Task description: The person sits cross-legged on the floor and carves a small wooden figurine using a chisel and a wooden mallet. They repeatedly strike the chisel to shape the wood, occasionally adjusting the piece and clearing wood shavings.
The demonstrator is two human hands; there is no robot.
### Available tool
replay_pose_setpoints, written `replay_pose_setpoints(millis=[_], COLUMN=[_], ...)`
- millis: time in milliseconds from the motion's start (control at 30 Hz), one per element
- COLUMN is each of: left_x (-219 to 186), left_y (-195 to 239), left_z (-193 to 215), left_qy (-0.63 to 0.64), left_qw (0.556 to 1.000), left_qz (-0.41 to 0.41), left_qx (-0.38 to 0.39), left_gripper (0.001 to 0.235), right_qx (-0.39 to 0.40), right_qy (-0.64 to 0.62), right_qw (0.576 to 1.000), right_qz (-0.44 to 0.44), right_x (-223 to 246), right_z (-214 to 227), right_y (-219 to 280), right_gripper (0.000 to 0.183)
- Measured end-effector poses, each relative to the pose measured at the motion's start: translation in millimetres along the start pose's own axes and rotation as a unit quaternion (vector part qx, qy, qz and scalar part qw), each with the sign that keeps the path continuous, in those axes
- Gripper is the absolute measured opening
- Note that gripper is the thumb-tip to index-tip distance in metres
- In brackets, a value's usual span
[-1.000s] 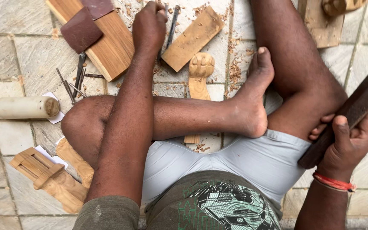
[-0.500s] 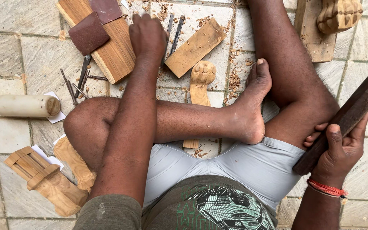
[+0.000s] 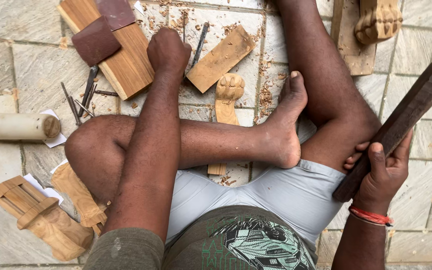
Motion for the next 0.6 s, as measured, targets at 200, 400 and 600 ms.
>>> replay_pose_setpoints(millis=[200, 400, 600], left_x=[-11.7, -27.0, -18.9], left_y=[3.9, 2.6, -4.6], left_z=[-1.9, -13.3, -21.0], left_qy=[0.098, -0.012, -0.013], left_qw=[0.989, 0.991, 0.987], left_qz=[-0.108, -0.017, -0.078], left_qx=[-0.006, 0.133, 0.139], left_gripper=[0.032, 0.040, 0.032], right_qx=[0.001, -0.009, -0.009], right_qy=[0.009, 0.008, 0.010], right_qw=[1.000, 1.000, 1.000], right_qz=[-0.002, -0.010, -0.010], right_x=[2.6, -2.1, -3.0], right_z=[-2.5, 0.9, -0.3], right_y=[-1.2, 0.5, -1.8], right_gripper=[0.080, 0.080, 0.079])
Point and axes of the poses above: each hand's wrist, its own y-axis away from the middle knuckle, its own z-axis out of the back of the hand, x = y × z, the point moved 2 cm from there along -y, towards the middle knuckle, and after that the axes turned 1 degree about -x, right-handed, at the moved point
